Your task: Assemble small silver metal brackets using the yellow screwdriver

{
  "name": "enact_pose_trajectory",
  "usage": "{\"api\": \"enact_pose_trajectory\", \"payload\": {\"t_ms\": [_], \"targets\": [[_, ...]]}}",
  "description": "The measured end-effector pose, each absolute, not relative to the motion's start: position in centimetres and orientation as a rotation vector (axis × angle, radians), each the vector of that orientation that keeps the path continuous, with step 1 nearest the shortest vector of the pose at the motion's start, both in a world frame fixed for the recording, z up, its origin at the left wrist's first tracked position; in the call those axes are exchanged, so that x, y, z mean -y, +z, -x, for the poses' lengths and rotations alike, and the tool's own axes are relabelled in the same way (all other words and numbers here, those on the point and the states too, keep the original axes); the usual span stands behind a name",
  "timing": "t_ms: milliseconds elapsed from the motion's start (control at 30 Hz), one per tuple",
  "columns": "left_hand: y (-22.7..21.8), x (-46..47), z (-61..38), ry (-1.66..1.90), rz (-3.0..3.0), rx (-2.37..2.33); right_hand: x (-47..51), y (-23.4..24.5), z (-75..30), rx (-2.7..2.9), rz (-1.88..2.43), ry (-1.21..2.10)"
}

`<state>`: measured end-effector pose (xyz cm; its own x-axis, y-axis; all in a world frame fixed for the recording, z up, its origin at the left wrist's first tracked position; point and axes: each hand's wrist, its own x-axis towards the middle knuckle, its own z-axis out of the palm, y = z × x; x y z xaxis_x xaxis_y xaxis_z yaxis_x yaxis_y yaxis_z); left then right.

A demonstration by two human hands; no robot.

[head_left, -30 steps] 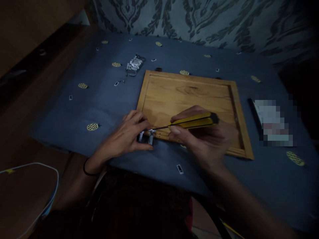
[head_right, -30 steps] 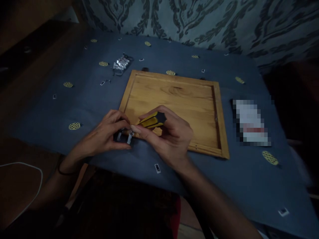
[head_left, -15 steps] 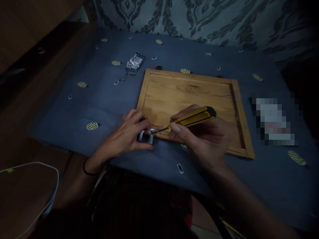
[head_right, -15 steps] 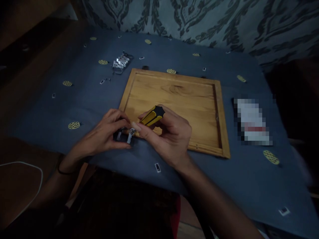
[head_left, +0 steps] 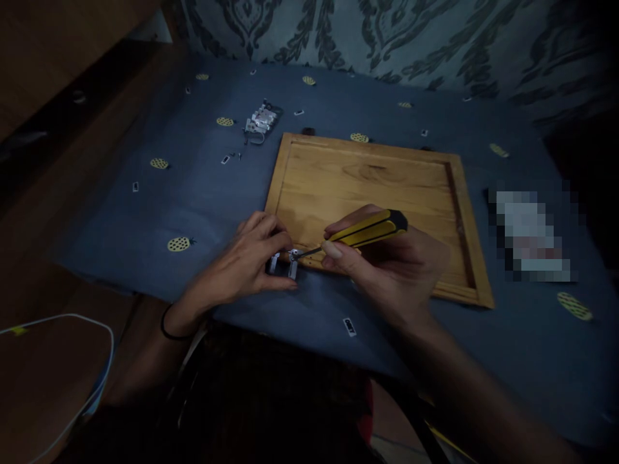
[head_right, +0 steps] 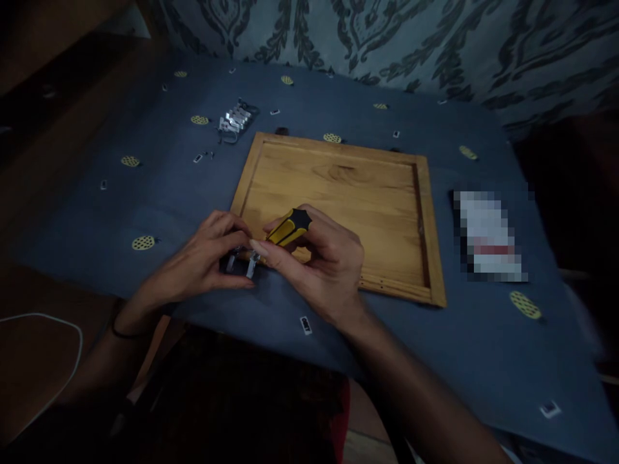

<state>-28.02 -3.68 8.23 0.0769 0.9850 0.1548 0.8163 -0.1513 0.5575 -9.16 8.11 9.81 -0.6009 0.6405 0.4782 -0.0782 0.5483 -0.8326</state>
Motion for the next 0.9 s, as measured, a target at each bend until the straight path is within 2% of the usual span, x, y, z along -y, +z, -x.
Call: {"api": "enact_pose_trajectory", "payload": {"t_ms": [400,533,800,900], "targets": [[8.1,3.7,28.0,0.739,-2.051,-1.788,-9.5,12.1,8.9,2.076,0.329,1.355],[8.0,3.7,28.0,0.748,-2.067,-1.797,-9.5,11.8,8.9,2.099,0.289,1.289],[8.1,3.7,28.0,0.747,-2.076,-1.797,-9.0,10.3,9.4,2.061,0.283,0.957],[8.1,3.8,27.9,0.748,-2.061,-1.795,-8.6,10.3,9.4,2.006,0.325,0.953]]}}
